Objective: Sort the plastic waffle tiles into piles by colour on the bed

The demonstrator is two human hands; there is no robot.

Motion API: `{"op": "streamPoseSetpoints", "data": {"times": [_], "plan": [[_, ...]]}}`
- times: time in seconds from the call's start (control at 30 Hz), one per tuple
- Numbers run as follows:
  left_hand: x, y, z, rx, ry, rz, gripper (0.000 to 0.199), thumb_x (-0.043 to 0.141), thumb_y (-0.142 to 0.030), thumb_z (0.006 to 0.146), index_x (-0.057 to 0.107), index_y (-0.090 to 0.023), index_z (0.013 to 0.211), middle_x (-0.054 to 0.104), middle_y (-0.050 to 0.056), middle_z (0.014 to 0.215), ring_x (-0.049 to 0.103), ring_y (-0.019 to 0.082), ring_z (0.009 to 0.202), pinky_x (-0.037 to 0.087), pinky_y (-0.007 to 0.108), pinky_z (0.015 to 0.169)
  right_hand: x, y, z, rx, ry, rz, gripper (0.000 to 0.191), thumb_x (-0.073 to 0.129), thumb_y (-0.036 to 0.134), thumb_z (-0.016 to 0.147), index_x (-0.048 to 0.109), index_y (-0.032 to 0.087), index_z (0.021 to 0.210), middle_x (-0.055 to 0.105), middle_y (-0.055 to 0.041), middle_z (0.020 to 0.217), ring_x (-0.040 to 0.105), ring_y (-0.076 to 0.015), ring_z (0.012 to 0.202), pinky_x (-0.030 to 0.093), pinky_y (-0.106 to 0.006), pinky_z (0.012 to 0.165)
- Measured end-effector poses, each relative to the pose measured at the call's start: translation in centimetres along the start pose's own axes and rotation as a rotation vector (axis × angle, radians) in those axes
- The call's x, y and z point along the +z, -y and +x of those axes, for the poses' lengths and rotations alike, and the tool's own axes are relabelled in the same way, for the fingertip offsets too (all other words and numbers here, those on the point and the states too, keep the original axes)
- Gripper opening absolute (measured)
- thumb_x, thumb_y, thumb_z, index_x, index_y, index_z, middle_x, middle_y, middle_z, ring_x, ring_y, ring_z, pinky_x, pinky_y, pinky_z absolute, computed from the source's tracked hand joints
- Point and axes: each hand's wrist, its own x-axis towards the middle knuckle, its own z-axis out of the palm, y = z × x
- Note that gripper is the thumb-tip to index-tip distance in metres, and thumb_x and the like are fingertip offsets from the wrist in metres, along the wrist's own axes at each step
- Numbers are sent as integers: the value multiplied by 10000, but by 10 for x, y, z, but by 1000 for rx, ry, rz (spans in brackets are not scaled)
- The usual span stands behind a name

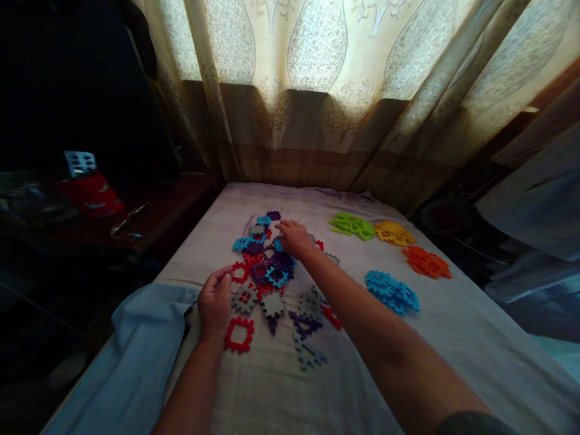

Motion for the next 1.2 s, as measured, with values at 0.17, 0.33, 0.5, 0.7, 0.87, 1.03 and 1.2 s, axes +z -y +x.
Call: {"op": "streamPoseSetpoints", "data": {"times": [0.17, 0.33, 0.5, 0.7, 0.87, 1.03, 1.2], "plan": [[2, -10, -6, -41, -56, -63, 348, 578, -443, 756, 705, -175, 937, 745, 74, 958, 681, 211, 920, 521, 350, 891, 16, 5, 59, -39, 67, -142, 553, 393, 143, 905, 451, 235, 1447, 442, -85, 1517, 355, -267, 1389, 344, -446, 1075], [2, -9, -7, -50, -49, -60, 323, 586, -426, 776, 706, -176, 943, 744, 73, 957, 675, 204, 911, 518, 342, 880, 29, 3, 87, -93, 171, -162, 534, 423, 158, 902, 484, 260, 1423, 479, -81, 1492, 351, -285, 1385, 320, -469, 1070], [2, -9, -7, -40, -38, -61, 318, 592, -427, 773, 707, -178, 935, 744, 71, 955, 671, 210, 932, 512, 343, 887, 28, -4, 86, -67, 157, -181, 359, 460, 156, 908, 672, 209, 1193, 669, -114, 1250, 515, -265, 1212, 350, -394, 1003], [0, -9, -6, -49, -19, -59, 352, 593, -442, 761, 708, -172, 955, 743, 70, 950, 670, 204, 896, 508, 350, 883, 3, -25, 45, 84, 27, -63, 327, 450, 241, 938, 707, 212, 1138, 688, -121, 1176, 605, -241, 1075, 422, -303, 862], [2, -9, -5, -45, -3, -42, 374, 594, -455, 750, 707, -172, 966, 740, 64, 932, 670, 198, 861, 524, 342, 840, -17, -69, -38, 311, -99, 215, 393, 573, 345, 865, 634, 218, 1231, 731, -47, 892, 647, -191, 790, 448, -273, 716], [4, -13, -5, -34, 11, -16, 377, 594, -440, 742, 709, -172, 980, 743, 61, 941, 677, 194, 854, 534, 335, 825, -33, -137, -128, 574, -262, 390, 379, 536, 372, 833, 683, 188, 1131, 699, -20, 740, 618, -161, 658, 456, -262, 647], [5, -14, -5, -46, 17, -12, 395, 606, -447, 727, 710, -167, 986, 743, 70, 972, 684, 204, 883, 540, 352, 845, -40, -171, -165, 762, -248, 256, 380, 533, 350, 808, 738, 169, 1073, 722, -57, 789, 637, -197, 711, 459, -292, 653]]}}
